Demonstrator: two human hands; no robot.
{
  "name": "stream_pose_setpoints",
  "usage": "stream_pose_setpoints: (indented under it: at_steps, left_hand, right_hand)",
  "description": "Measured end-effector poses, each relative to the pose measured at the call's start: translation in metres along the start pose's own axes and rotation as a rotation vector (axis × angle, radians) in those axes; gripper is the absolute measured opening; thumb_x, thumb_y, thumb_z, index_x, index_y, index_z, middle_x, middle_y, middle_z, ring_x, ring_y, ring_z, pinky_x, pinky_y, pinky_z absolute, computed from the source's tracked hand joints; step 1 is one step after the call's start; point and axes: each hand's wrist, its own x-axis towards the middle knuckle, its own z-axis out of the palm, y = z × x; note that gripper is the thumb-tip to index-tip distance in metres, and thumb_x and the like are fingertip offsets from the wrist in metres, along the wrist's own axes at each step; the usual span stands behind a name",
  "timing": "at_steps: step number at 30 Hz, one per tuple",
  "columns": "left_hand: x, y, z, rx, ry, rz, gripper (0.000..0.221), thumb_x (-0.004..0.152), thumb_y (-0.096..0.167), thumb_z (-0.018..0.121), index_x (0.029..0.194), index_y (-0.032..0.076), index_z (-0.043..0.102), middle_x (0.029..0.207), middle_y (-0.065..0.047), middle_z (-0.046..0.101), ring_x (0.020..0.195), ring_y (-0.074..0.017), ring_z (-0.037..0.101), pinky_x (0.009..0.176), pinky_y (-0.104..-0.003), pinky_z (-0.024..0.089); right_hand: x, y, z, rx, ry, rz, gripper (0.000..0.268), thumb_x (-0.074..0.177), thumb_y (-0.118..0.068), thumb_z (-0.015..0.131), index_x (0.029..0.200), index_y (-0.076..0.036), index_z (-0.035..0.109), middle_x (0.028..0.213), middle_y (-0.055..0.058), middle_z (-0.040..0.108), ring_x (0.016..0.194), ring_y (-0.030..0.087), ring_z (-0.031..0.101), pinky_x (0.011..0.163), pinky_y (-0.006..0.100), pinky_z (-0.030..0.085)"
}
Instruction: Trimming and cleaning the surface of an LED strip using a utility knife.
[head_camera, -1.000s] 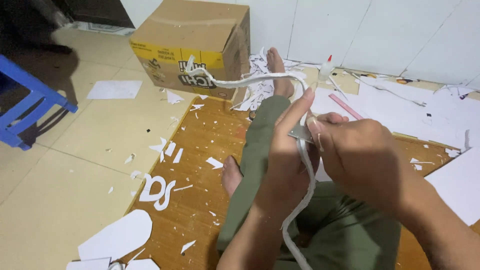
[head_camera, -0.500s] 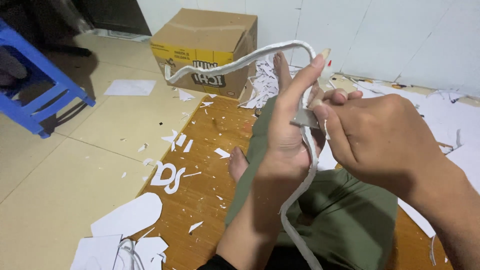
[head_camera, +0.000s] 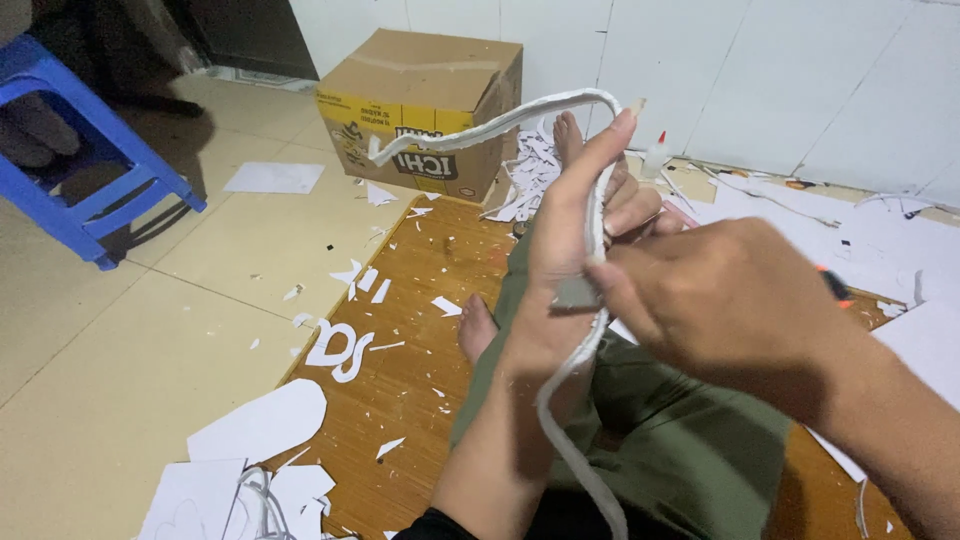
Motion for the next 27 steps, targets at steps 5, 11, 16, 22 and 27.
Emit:
stream_pose_setpoints:
  at_steps: [5,11,16,22,27]
  left_hand:
    - [-0.005,0.005,0.007,-0.021,0.085,-0.144,0.026,0.087,0.032,0.072,0.079,0.019,0.051,0.052,0.009,0.04,0.058,-0.0079,0.052,0.069,-0.025,0.048]
    - [0.008,0.005,-0.004,0.01,0.066,-0.108,0.023,0.088,0.032,0.073,0.084,0.017,0.057,0.05,0.006,0.049,0.055,-0.011,0.058,0.066,-0.027,0.055]
    - [0.023,0.005,-0.009,-0.014,0.064,0.072,0.015,0.09,0.023,0.073,0.081,0.015,0.065,0.047,0.011,0.04,0.041,-0.0023,0.049,0.047,-0.024,0.051]
    - [0.042,0.015,-0.012,0.161,0.126,0.371,0.029,0.087,0.032,0.072,0.079,0.008,0.06,0.05,0.005,0.047,0.04,-0.0056,0.05,0.044,-0.026,0.051]
    - [0.047,0.018,-0.011,0.239,0.024,0.601,0.023,0.094,0.03,0.07,0.09,0.007,0.066,0.05,0.0,0.055,0.041,-0.0094,0.055,0.041,-0.023,0.048]
  right_hand:
    - [-0.001,0.0,-0.002,0.016,0.239,0.007,0.034,0.103,-0.015,0.058,0.07,-0.013,0.07,0.067,0.006,0.07,0.042,0.026,0.056,0.041,0.038,0.039]
    - [-0.003,0.005,0.01,0.024,0.207,-0.022,0.034,0.104,-0.014,0.057,0.073,-0.011,0.068,0.058,0.004,0.066,0.034,0.017,0.052,0.032,0.032,0.037]
    - [-0.006,-0.006,0.006,0.097,0.207,0.001,0.031,0.095,-0.017,0.067,0.065,-0.01,0.064,0.06,0.007,0.067,0.037,0.025,0.049,0.037,0.039,0.037]
    - [0.011,-0.011,-0.003,0.431,0.008,0.177,0.041,0.075,-0.049,0.086,0.081,-0.01,0.073,0.043,-0.003,0.062,0.029,0.013,0.046,0.03,0.029,0.034]
    - [0.009,0.012,0.008,0.839,-0.137,0.498,0.023,0.085,-0.019,0.076,0.065,-0.008,0.073,0.044,0.0,0.06,0.036,0.012,0.048,0.035,0.027,0.036]
